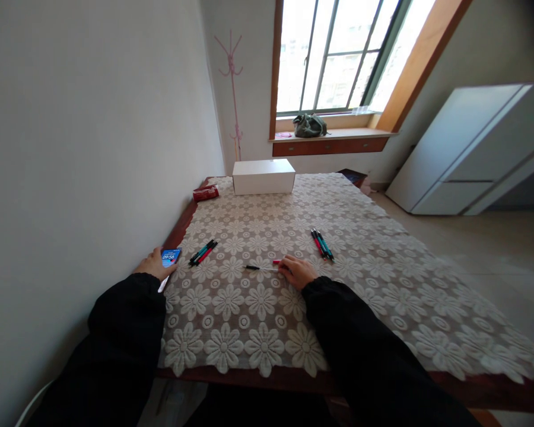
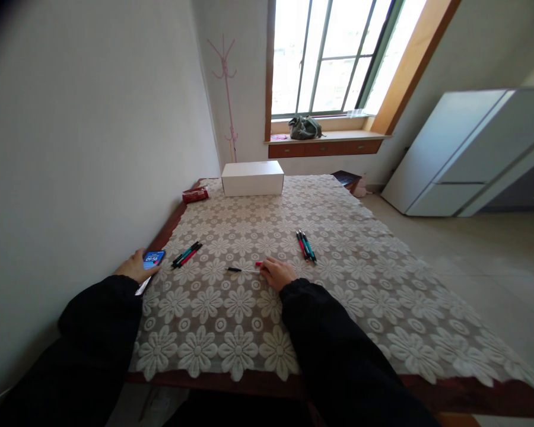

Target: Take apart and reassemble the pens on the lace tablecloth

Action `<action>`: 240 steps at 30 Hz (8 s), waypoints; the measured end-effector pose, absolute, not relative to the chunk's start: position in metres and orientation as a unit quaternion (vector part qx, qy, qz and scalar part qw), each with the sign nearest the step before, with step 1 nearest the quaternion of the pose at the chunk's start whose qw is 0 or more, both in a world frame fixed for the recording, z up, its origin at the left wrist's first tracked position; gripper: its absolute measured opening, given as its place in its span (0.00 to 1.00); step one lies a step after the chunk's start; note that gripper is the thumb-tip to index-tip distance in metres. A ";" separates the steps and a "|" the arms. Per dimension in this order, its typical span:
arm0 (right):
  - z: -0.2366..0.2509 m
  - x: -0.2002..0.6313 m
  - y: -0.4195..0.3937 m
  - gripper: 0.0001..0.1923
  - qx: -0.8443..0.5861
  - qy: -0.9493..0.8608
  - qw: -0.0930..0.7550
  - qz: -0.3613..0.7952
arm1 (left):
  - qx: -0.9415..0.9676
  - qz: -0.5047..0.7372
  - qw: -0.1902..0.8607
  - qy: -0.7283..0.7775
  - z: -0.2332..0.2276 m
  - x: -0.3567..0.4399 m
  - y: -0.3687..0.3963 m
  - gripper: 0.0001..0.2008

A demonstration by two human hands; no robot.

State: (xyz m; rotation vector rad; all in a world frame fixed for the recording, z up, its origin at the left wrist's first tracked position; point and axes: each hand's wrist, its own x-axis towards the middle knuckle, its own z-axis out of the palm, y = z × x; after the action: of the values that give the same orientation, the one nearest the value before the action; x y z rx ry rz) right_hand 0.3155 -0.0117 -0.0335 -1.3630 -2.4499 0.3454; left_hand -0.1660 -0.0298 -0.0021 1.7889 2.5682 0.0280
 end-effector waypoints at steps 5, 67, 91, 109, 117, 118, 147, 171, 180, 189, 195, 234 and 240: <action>-0.031 0.315 -0.014 0.07 -0.477 -0.855 0.160 0.126 | 0.573 0.032 0.008 0.819 0.001 -0.163 -0.034 0.43; -0.035 0.316 -0.013 0.08 -0.470 -0.853 0.182 0.136 | 0.855 0.252 0.080 0.447 -0.016 0.043 -0.023 0.08; -0.038 0.316 -0.013 0.05 -0.461 -0.850 0.221 0.130 | 0.835 0.272 0.097 0.468 -0.012 0.033 -0.006 0.12; -0.038 0.317 -0.012 0.06 -0.474 -0.850 0.194 0.121 | 0.842 0.220 0.152 0.468 -0.025 0.041 -0.007 0.06; -0.037 0.317 -0.013 0.07 -0.459 -0.856 0.203 0.122 | 0.850 0.217 0.152 0.456 -0.023 0.044 -0.009 0.06; -0.036 0.317 -0.013 0.06 -0.456 -0.858 0.204 0.124 | 0.852 0.215 0.153 0.452 -0.022 0.045 -0.010 0.07; -0.035 0.324 -0.008 0.10 -0.512 -0.808 0.284 0.056 | 0.852 0.222 0.175 0.440 -0.022 0.062 -0.021 0.07; -0.041 0.327 -0.005 0.04 -0.511 -0.826 0.230 0.063 | 0.814 0.248 0.153 0.502 -0.027 0.059 -0.018 0.08; -0.039 0.325 -0.006 0.04 -0.489 -0.841 0.222 0.069 | 0.814 0.243 0.156 0.503 -0.025 0.059 -0.019 0.07; -0.031 0.318 -0.014 0.05 -0.410 -0.879 0.233 0.075 | 0.840 0.234 0.173 0.458 -0.022 0.062 -0.021 0.07; -0.032 0.314 -0.017 0.08 -0.364 -0.892 0.248 0.107 | 0.854 0.222 0.189 0.430 -0.017 0.064 -0.024 0.08; -0.037 0.306 -0.022 0.13 -0.411 -0.873 0.197 0.173 | 0.863 0.248 0.199 0.394 -0.017 0.066 -0.026 0.08; -0.034 0.305 -0.024 0.15 -0.428 -0.870 0.176 0.172 | 0.850 0.245 0.206 0.419 -0.018 0.067 -0.028 0.10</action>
State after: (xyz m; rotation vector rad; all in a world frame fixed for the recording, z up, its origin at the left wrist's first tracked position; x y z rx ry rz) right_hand 0.3052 -0.0239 -0.0344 -1.2117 -2.4634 0.4864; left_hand 0.0668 -0.0278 -0.0179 2.3685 1.1668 0.6825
